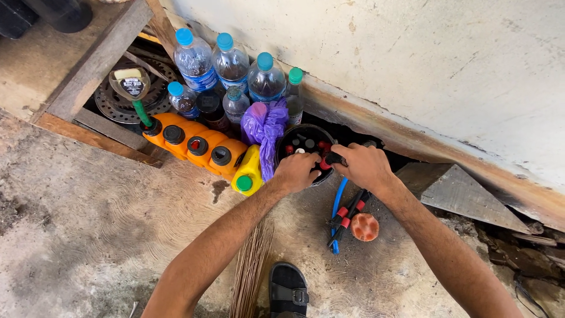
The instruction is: Cutting and assembling small plastic pipes and connectors for a water system.
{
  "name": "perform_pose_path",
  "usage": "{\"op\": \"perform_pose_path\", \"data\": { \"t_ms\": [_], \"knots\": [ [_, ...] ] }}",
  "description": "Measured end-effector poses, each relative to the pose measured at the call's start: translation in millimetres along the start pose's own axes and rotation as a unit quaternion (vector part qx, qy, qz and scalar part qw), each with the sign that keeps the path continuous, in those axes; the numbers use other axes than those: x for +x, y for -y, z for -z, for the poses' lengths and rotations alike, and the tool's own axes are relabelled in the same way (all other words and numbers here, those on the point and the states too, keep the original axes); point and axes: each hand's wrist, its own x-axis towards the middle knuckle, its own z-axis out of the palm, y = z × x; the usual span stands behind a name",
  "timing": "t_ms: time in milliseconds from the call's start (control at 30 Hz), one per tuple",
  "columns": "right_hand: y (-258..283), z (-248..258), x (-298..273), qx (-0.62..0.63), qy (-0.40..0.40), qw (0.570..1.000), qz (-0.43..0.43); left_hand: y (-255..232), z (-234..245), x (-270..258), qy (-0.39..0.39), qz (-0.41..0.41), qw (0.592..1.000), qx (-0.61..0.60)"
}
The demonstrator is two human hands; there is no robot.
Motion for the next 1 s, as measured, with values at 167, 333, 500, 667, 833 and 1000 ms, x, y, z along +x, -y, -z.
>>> {"op": "perform_pose_path", "data": {
  "t_ms": [167, 333, 500, 667, 833, 1000],
  "knots": [
    [-7, -10, 1, 0.004, 0.006, 1.000, -0.009, -3, 3, -3, 0.009, -0.007, 1.000, 0.028],
    [-5, -5, 0, -0.005, -0.006, 1.000, -0.001, -6, 7, -4, 0.013, -0.009, 0.999, 0.031],
    [0, 7, -1, -0.009, 0.020, 1.000, 0.007, -10, 11, -5, 0.022, 0.005, 0.999, 0.043],
    [2, 20, -5, 0.009, 0.051, 0.999, 0.006, -10, 12, -5, 0.015, 0.004, 0.999, 0.049],
    [1, 42, -8, 0.041, 0.080, 0.996, 0.000, -9, 14, -6, 0.012, 0.001, 0.998, 0.064],
    [-6, 61, -3, 0.059, 0.103, 0.993, -0.010, -11, 25, -9, -0.009, -0.010, 0.998, 0.065]
  ]
}}
